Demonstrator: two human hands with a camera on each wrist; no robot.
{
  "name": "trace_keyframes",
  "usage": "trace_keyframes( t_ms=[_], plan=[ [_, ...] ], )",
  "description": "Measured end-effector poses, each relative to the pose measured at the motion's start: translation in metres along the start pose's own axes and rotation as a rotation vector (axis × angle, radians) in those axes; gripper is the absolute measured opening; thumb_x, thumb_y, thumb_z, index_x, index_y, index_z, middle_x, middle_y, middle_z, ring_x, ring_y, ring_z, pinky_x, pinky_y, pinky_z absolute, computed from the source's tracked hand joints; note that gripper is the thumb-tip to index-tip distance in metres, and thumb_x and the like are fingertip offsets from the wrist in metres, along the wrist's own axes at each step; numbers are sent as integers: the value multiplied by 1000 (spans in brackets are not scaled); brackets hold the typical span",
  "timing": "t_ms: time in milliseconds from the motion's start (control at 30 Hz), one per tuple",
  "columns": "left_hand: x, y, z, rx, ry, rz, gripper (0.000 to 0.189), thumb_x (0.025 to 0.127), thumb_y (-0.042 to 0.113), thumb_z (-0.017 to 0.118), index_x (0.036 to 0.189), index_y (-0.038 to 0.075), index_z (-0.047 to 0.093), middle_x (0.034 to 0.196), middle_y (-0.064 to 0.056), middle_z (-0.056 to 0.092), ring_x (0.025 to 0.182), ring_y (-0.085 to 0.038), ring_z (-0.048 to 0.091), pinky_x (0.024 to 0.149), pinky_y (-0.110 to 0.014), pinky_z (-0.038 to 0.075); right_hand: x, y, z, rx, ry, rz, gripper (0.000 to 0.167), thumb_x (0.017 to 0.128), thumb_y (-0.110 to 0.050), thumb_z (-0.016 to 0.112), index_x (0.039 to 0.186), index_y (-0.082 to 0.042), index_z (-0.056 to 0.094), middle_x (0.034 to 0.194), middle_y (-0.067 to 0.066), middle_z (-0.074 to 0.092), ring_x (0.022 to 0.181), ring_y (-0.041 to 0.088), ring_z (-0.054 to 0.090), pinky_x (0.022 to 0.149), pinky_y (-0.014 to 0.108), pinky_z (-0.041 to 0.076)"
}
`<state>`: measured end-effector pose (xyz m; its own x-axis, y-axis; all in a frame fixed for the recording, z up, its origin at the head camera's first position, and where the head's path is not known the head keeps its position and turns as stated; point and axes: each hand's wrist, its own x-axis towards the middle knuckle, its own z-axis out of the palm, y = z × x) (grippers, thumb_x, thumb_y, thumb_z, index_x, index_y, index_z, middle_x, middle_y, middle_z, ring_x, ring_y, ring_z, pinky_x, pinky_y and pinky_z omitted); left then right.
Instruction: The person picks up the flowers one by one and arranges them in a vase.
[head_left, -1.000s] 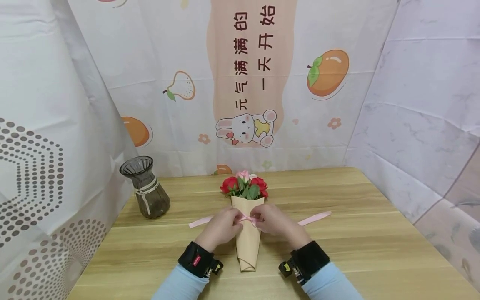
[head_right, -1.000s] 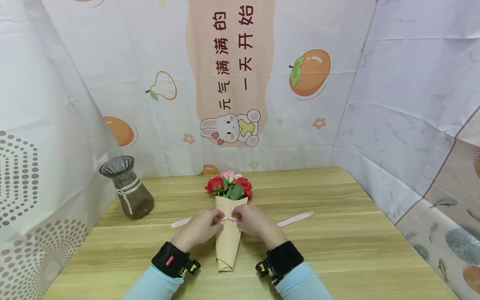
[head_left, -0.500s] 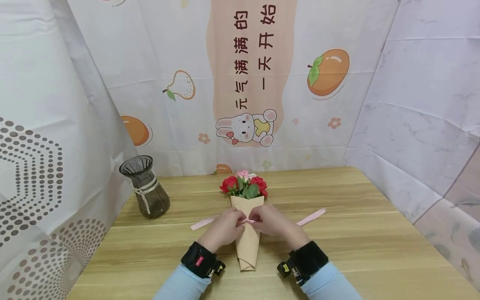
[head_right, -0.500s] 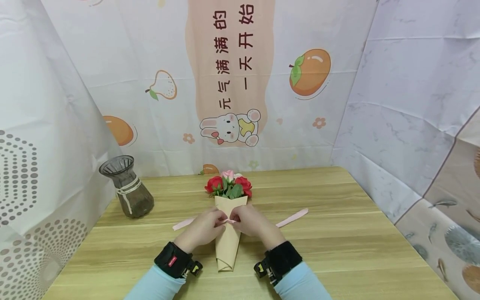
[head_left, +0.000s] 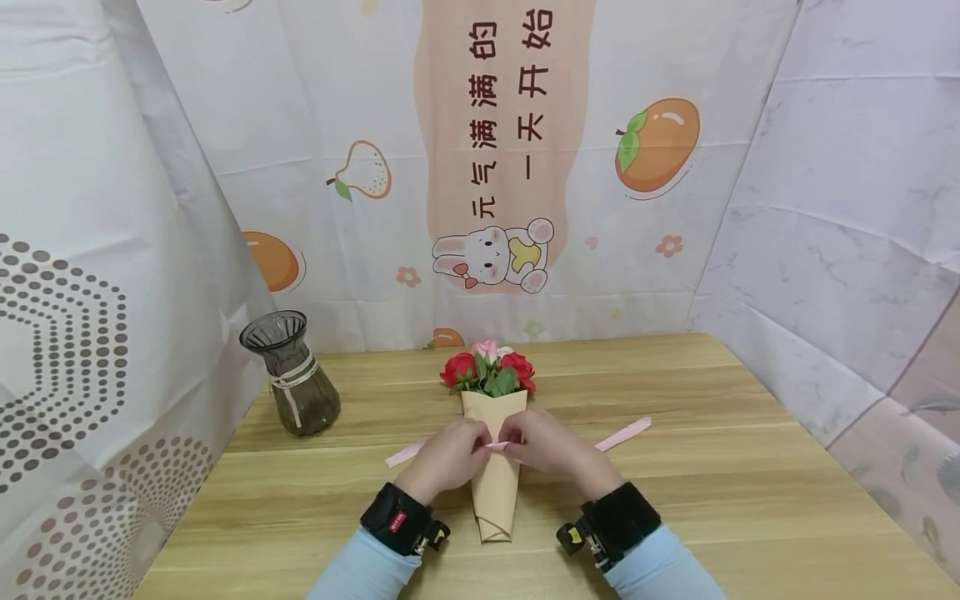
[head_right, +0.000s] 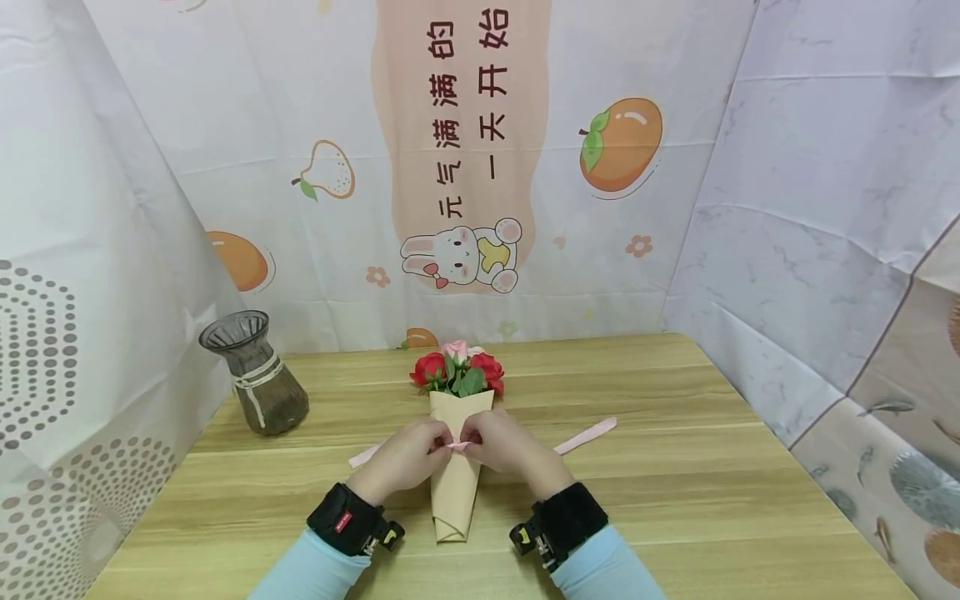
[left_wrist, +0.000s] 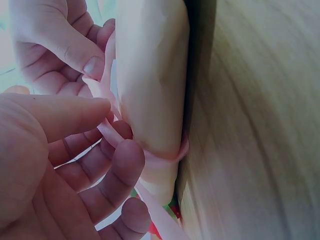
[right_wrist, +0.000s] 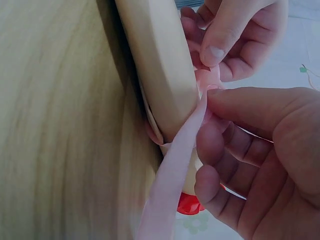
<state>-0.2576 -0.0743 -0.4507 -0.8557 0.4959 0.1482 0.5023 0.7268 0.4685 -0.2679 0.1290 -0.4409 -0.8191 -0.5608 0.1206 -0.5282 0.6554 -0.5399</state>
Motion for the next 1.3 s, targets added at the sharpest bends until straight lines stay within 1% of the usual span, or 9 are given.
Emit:
trace_keyframes(
  t_ms=[167,333,533,700,800,933,1033,1133,1300],
  plan=[
    [-1,-2,-3,-41,-25,-33,5,97,15,69,93,13,68,74,5,53,64,-10,50,56,-26,42,-3,3,-4,6,9,2,9,92,-7,73,86,-14,71,71,-9,59,65,10,52,59,28,46],
    [-2,-7,-8,-83,-47,-78,4,98,16,68,97,13,68,74,4,55,62,-11,50,54,-26,41,-6,9,-10,-10,39,-20,8,90,-5,72,87,-12,70,74,-9,59,68,11,52,63,29,47],
    [-4,-11,-14,-148,-45,-118,5,99,18,68,95,15,67,72,3,55,60,-13,50,51,-27,41,-11,17,-19,-4,41,-3,7,92,-8,74,89,-13,70,76,-9,58,68,10,51,64,29,46],
    [-6,-8,-17,-168,-39,-143,8,99,22,70,93,17,67,71,3,55,60,-14,50,52,-28,40,-12,20,-22,8,38,10,8,93,-10,73,89,-16,70,74,-10,58,66,8,51,62,28,45],
    [-5,-6,-18,-146,-34,-134,9,99,24,70,91,18,69,71,4,55,60,-14,50,52,-28,40,-12,18,-21,22,33,0,9,94,-11,72,87,-18,70,72,-11,58,64,9,50,61,27,44],
    [-6,-4,-18,-138,-40,-115,10,99,24,69,92,18,71,72,5,56,61,-13,51,53,-28,41,-11,13,-21,46,30,-38,11,93,-10,71,85,-18,69,72,-11,57,64,10,50,59,26,43],
    [-6,-2,-18,-128,-48,-76,10,101,23,66,95,17,71,74,5,57,62,-11,51,54,-27,42,-10,9,-20,44,26,-53,12,92,-10,71,84,-19,68,72,-10,57,61,8,48,57,26,42],
    [-6,0,-18,-138,-60,-47,11,102,21,64,97,15,71,73,5,56,62,-11,51,54,-27,42,-10,5,-18,41,20,-63,13,91,-9,70,83,-19,67,70,-8,57,56,6,44,54,25,40],
    [-5,1,-17,-166,-77,-50,10,102,21,63,97,15,69,73,4,55,62,-11,50,54,-27,41,-10,0,-18,56,0,-56,13,92,-11,70,83,-19,66,68,-4,57,54,5,43,52,24,38]
  ],
)
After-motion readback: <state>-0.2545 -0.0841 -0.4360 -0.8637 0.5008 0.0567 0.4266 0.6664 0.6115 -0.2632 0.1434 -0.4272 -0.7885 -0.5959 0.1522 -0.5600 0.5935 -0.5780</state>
